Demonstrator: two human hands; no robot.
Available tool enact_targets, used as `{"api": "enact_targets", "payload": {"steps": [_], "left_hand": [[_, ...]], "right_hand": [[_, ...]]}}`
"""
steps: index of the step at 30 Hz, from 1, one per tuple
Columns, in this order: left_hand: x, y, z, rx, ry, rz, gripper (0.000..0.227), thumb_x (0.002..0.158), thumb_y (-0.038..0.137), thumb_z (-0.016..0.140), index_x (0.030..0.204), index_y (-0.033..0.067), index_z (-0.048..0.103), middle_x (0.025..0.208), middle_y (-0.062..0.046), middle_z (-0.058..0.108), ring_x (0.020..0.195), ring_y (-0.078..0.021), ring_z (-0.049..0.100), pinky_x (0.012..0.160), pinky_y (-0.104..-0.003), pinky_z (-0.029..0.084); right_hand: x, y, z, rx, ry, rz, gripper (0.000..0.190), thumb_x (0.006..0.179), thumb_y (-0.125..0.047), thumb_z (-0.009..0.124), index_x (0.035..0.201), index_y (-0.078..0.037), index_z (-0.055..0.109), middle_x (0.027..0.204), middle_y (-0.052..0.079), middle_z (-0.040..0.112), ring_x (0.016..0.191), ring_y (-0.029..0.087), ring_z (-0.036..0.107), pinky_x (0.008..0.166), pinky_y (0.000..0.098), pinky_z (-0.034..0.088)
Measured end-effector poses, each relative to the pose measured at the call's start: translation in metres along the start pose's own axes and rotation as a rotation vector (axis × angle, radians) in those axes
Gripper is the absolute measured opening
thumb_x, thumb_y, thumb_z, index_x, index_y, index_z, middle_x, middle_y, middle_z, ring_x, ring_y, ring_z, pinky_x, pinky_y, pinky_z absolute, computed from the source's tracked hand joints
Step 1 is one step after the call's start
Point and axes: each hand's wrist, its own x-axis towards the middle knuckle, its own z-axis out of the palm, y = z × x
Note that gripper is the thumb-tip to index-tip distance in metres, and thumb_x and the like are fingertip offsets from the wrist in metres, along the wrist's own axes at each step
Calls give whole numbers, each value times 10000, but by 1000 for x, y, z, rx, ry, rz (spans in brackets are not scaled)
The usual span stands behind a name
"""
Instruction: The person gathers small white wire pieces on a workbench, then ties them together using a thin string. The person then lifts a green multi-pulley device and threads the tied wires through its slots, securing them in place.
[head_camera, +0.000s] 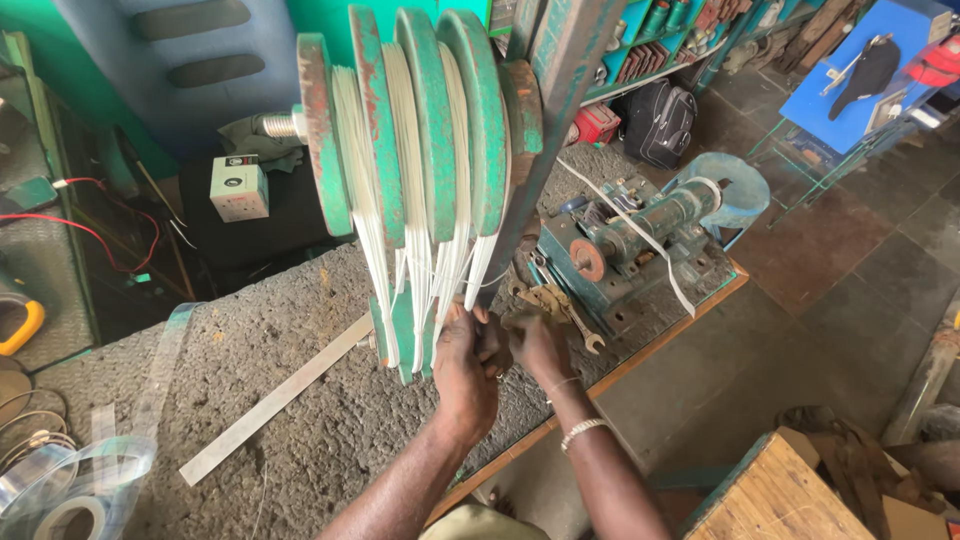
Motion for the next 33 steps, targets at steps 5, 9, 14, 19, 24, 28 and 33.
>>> {"api": "enact_targets", "payload": {"steps": [5,9,14,19,24,28,33], "left_hand": [[3,4,-1,55,-44,24,347,1093,461,400,982,149,505,656,45,318,537,-90,268,476,-265,261],[1,7,1,54,-25,16,318,1089,447,425,1002,153,510,674,43,319,568,-83,263,490,-257,258],[3,7,2,70,-36,37,291,1089,423,440,982,157,494,695,60,324,591,-82,278,510,-256,256],[2,0,-3,67,1,-6,285,1083,420,461,982,157,508,711,64,343,626,-81,296,554,-256,270],[3,1,0,129,116,-50,341,1068,445,453,944,138,538,723,54,413,632,-76,334,543,-264,261],[4,3,1,61,255,-226,355,1055,438,376,930,157,553,718,48,441,632,-80,364,575,-277,300],[6,5,1,18,139,-175,294,1082,317,370,894,145,518,671,57,348,591,-87,293,547,-284,259]], "right_hand": [[8,30,48,-52,31,-125,135,788,1,659,878,-35,754,956,157,724,976,311,707,886,395,571],[10,4,23,-124,8,-191,152,803,11,698,953,25,710,966,216,699,913,388,664,780,458,529],[-10,-64,-80,553,88,-199,78,907,1,691,983,-4,706,800,52,741,695,119,724,616,250,585],[-33,-138,-140,526,209,-217,126,858,4,745,983,4,760,815,40,754,608,59,598,505,219,465],[-35,-182,-146,400,309,-319,119,897,8,689,998,13,751,818,61,753,633,83,663,553,247,509],[-31,-185,-145,474,236,-271,95,917,1,658,972,9,736,786,63,741,655,139,694,599,281,561],[-22,-173,-148,432,130,-341,112,914,15,608,943,10,716,805,64,722,709,165,724,642,294,569]]}}
